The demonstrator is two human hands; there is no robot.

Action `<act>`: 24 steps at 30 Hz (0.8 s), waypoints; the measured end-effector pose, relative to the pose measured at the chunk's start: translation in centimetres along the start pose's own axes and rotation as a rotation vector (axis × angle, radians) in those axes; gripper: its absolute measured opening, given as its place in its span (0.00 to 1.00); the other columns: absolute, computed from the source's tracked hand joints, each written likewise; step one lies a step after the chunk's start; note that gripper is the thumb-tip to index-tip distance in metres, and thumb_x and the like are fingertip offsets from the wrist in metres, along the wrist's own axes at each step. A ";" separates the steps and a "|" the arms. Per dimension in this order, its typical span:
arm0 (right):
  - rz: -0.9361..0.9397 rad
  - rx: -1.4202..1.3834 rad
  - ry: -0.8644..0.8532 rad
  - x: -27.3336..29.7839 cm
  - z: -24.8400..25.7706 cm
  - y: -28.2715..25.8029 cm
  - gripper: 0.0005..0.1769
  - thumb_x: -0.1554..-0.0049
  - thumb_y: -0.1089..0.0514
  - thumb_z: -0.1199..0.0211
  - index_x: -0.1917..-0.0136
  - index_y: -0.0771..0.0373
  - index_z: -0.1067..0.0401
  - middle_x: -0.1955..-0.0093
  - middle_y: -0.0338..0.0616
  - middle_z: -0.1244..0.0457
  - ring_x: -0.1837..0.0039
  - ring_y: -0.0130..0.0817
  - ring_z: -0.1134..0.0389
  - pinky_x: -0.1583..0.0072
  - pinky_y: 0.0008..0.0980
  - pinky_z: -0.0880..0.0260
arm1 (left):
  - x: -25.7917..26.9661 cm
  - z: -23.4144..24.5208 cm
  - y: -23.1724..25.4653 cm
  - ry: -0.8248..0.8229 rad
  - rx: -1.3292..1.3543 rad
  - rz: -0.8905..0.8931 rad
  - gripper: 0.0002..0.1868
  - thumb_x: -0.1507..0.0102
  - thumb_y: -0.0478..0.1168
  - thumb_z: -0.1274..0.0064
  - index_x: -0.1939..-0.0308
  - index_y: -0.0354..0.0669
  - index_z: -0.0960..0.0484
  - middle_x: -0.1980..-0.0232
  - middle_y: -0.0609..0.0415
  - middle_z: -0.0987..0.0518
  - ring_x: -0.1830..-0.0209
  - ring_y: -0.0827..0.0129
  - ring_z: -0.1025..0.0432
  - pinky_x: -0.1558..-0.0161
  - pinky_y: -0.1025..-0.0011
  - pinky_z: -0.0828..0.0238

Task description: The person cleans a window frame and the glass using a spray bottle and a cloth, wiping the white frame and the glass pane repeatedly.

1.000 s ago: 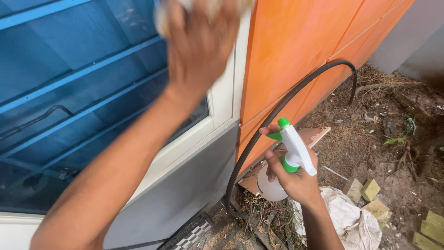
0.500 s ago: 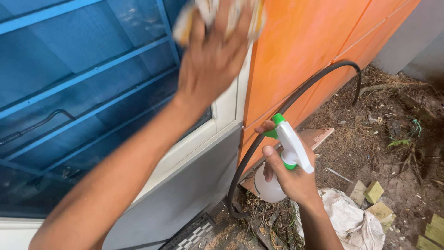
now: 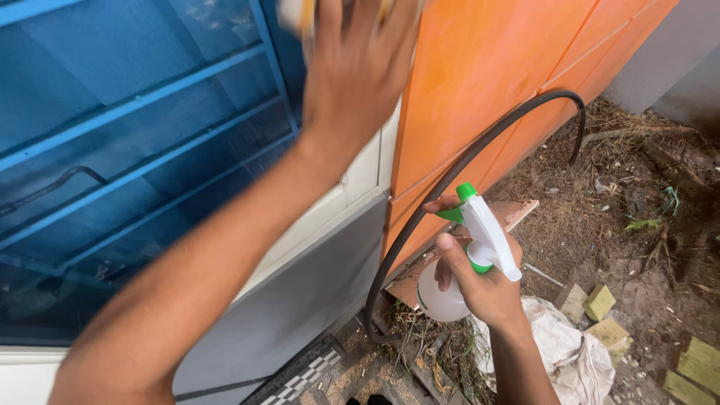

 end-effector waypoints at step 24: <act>0.089 -0.108 -0.028 -3.2 -2.0 1.1 0.23 0.35 0.64 0.42 0.29 0.71 0.40 0.35 0.58 0.34 0.70 0.27 0.36 0.67 0.27 0.31 | 7.6 -1.8 4.2 -0.141 0.140 -0.179 0.22 0.30 0.37 0.49 0.34 0.29 0.21 0.23 0.44 0.40 0.15 0.47 0.53 0.19 0.47 0.47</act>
Point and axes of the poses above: each hand's wrist, its own x-axis away from the middle knuckle, its own z-axis out of the back of the hand, y = z × x, the point moved 5 cm from there along -x, towards the middle knuckle
